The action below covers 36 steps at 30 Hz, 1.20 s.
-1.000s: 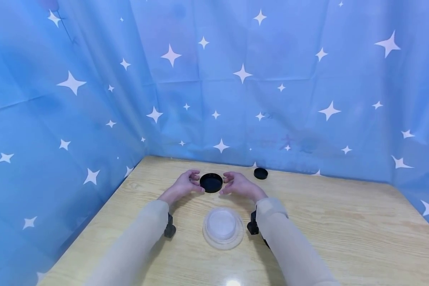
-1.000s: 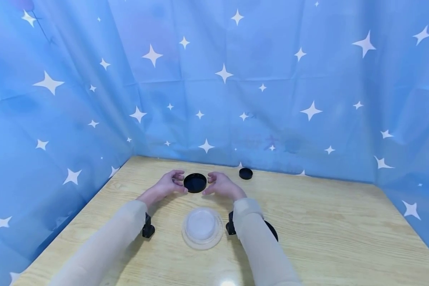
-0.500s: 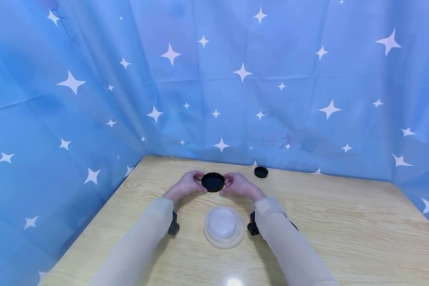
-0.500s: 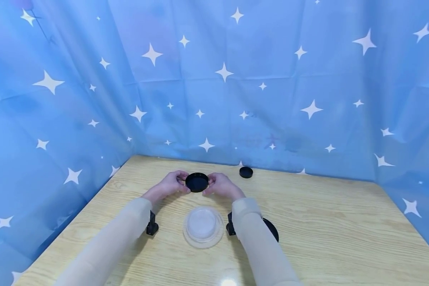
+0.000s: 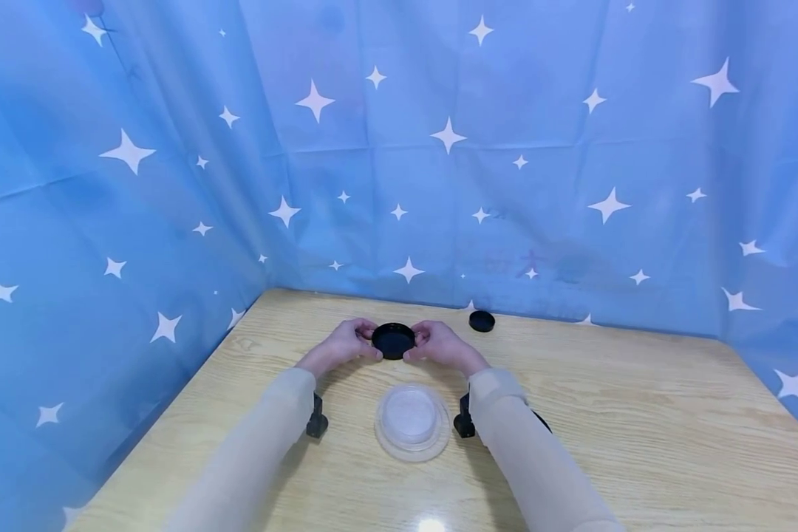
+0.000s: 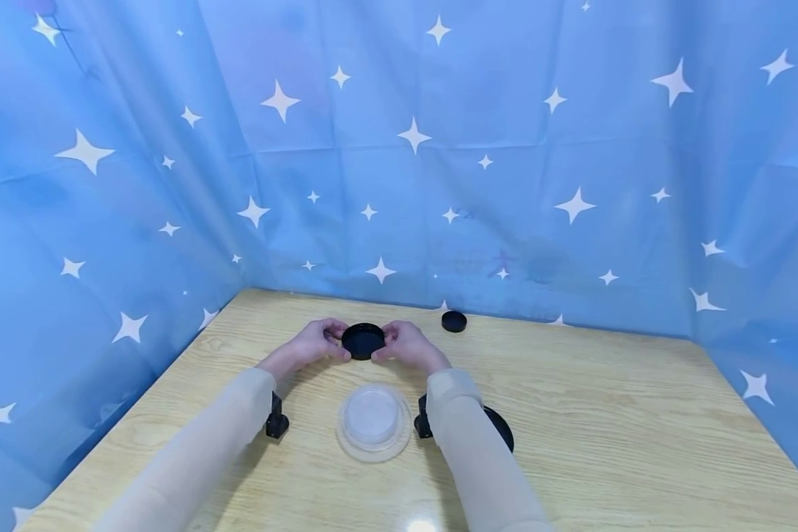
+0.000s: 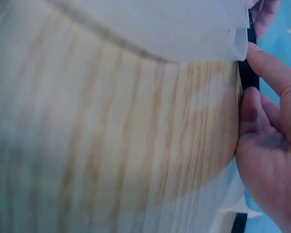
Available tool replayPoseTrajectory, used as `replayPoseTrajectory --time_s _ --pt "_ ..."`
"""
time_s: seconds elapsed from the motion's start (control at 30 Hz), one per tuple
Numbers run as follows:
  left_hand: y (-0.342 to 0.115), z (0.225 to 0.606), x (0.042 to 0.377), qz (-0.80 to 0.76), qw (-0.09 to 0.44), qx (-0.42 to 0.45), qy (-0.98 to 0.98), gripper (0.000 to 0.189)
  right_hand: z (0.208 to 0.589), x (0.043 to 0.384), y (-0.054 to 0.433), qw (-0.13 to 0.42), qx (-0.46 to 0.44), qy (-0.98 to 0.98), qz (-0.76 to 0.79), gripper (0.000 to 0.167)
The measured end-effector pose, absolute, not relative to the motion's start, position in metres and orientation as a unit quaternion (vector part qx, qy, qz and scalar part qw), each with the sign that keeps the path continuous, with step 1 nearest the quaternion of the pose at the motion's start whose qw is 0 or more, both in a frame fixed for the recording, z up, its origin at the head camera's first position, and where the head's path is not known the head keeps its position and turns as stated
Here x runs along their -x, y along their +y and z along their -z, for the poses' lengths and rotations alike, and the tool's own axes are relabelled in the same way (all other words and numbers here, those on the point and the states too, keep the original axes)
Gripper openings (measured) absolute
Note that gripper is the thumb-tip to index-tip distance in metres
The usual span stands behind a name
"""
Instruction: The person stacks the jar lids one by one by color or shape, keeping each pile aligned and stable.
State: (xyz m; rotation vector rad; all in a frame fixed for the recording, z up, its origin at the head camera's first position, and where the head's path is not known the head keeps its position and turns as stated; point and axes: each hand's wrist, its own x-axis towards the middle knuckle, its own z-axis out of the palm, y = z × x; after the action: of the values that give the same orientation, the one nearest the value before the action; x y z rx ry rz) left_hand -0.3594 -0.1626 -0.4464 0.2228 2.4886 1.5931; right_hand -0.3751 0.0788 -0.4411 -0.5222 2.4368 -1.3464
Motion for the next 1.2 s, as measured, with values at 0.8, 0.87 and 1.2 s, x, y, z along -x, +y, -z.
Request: replayPoseTrajectory --time_s 0.8,0.87,1.2 --pt "-0.166 0.42 0.344 -0.562 0.094 -0.122 0.813 0.064 0.416 0.362 0.088 0.102 0.213 0.863 0.447 0.066" --pt "-0.164 0.417 0.341 -0.572 0.092 -0.125 0.806 0.063 0.413 0.359 0.09 0.088 0.214 0.866 0.444 0.066" --pt "-0.145 0.402 0.318 -0.629 0.086 -0.124 0.763 0.063 0.388 0.337 0.113 0.069 0.22 0.847 0.48 0.068"
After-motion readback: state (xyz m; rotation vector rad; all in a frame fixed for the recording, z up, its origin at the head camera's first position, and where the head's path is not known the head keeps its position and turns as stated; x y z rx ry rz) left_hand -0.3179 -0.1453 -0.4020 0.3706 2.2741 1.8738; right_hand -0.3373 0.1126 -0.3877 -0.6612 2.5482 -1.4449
